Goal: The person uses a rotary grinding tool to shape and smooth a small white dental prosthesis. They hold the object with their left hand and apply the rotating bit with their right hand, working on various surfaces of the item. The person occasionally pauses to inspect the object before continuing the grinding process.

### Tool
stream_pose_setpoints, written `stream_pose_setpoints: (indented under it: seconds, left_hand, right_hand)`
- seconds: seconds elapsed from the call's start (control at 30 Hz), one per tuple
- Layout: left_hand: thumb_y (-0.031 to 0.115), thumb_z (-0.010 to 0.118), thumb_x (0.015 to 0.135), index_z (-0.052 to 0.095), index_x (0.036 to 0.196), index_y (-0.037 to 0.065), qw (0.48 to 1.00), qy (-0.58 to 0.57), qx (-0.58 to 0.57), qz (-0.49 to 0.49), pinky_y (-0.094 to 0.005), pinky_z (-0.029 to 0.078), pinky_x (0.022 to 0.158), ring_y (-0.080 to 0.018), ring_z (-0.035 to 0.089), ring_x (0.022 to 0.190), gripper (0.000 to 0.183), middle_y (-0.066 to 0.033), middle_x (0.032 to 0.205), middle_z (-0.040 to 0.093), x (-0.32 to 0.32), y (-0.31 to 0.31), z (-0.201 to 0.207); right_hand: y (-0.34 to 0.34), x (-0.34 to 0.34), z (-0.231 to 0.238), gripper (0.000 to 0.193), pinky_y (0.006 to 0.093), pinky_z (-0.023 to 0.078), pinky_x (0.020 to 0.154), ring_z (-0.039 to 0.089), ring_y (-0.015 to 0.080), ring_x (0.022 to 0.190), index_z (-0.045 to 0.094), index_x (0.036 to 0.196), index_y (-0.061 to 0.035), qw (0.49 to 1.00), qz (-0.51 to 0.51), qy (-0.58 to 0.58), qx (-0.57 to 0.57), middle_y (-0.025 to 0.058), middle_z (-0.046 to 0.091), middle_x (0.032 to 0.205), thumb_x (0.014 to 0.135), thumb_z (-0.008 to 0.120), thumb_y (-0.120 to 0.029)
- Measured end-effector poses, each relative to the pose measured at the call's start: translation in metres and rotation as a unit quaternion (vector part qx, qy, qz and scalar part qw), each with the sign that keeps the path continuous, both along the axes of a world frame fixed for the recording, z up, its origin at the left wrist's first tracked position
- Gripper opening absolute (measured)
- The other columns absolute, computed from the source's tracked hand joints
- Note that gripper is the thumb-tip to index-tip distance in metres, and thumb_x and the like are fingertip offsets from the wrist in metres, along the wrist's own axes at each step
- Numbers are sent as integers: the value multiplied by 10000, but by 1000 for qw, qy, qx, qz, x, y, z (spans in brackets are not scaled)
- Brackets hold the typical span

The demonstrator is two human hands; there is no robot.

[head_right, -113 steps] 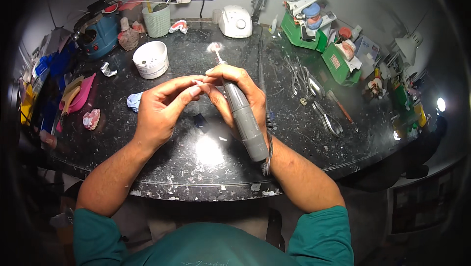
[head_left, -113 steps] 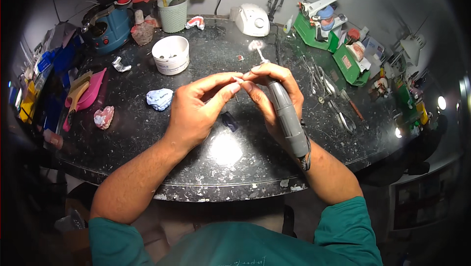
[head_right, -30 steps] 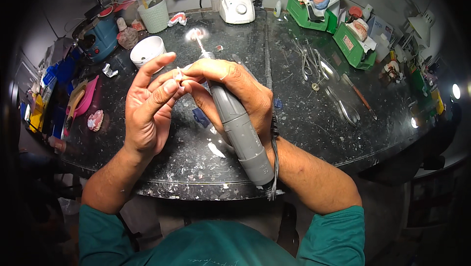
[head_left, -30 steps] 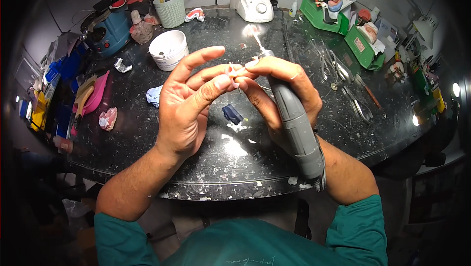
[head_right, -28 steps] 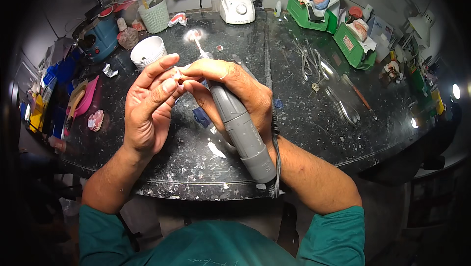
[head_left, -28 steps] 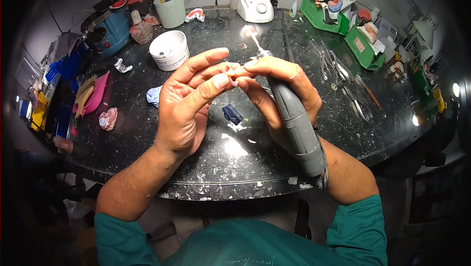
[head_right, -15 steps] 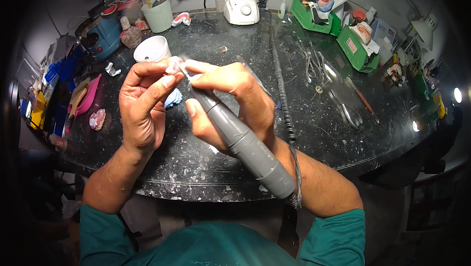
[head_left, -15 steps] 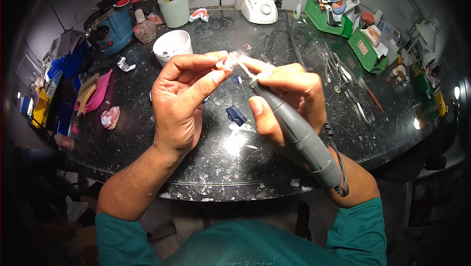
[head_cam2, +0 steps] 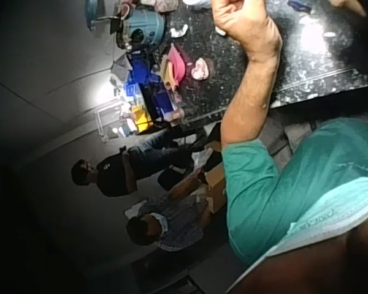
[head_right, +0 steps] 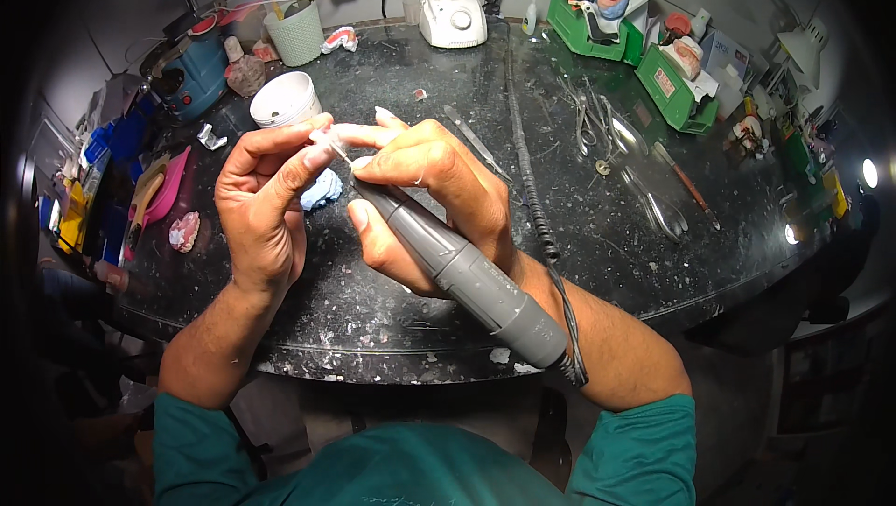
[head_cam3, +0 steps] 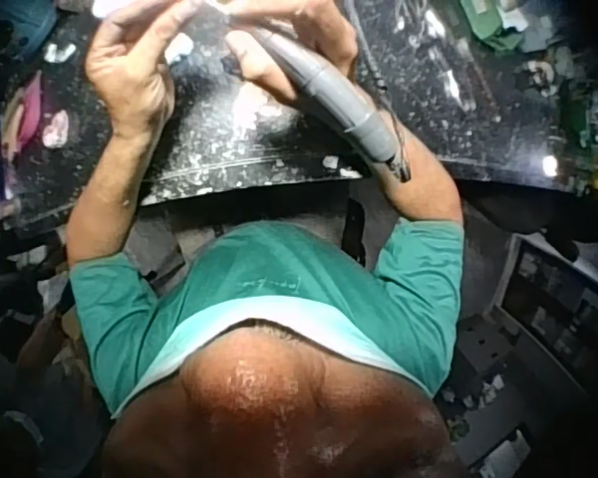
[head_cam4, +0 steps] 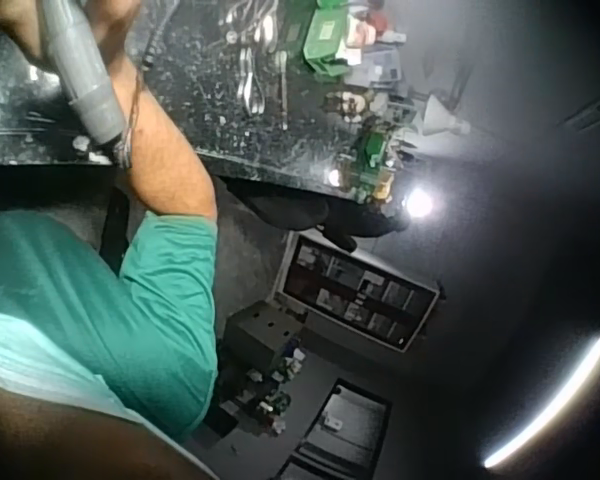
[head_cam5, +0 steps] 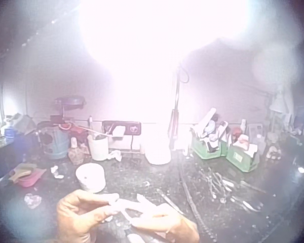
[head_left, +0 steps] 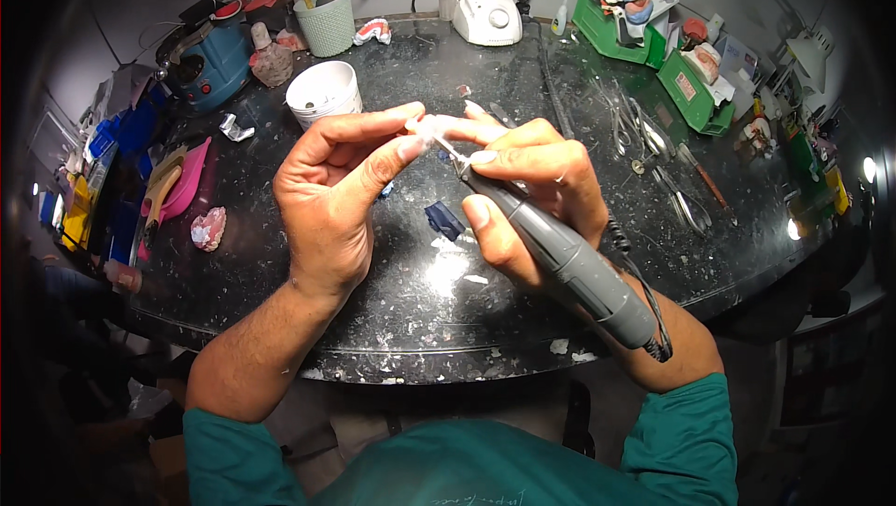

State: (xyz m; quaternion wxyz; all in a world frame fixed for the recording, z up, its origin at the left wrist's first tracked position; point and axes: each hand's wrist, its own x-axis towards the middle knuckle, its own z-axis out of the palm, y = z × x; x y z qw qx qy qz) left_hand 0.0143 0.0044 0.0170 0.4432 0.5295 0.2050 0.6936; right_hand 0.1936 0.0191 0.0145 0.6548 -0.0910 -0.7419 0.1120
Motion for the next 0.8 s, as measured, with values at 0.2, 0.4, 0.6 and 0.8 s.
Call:
stream_pose_setpoints:
  seconds: [0.2,0.4,0.6,0.8]
  left_hand:
    - [-2,651,956,637,1176,-30,996,-1,-36,-77,-319,552,973,-188,701,1042,222,-144,1123,711,-4,5,0]
    - [60,627,992,594,1206,-10,982,-20,-58,-176,-333,538,963,-190,679,1063,228,-116,1148,681,-6,8,-5]
    - [81,625,997,585,1214,-8,975,-28,-52,-215,-333,536,965,-188,674,1067,238,-115,1144,680,-10,13,-5]
    - [87,629,996,576,1229,-4,959,-59,-73,-267,-323,528,968,-179,675,1054,256,-114,1151,677,-15,19,-8]
  right_hand:
    - [-16,5,4,281,355,540,924,680,201,992,571,1113,15,983,34,34,-180,161,676,1078,853,679,17]
    - [-9,8,5,283,348,519,955,670,226,1072,531,1157,15,971,139,49,-189,242,657,1182,902,655,1]
    - [-5,13,7,274,399,508,979,657,280,1118,527,1133,9,962,184,9,-200,261,643,1155,898,654,-52]
    - [-3,15,7,269,376,505,975,659,243,1100,554,1130,13,957,214,10,-193,298,636,1247,897,678,-37]
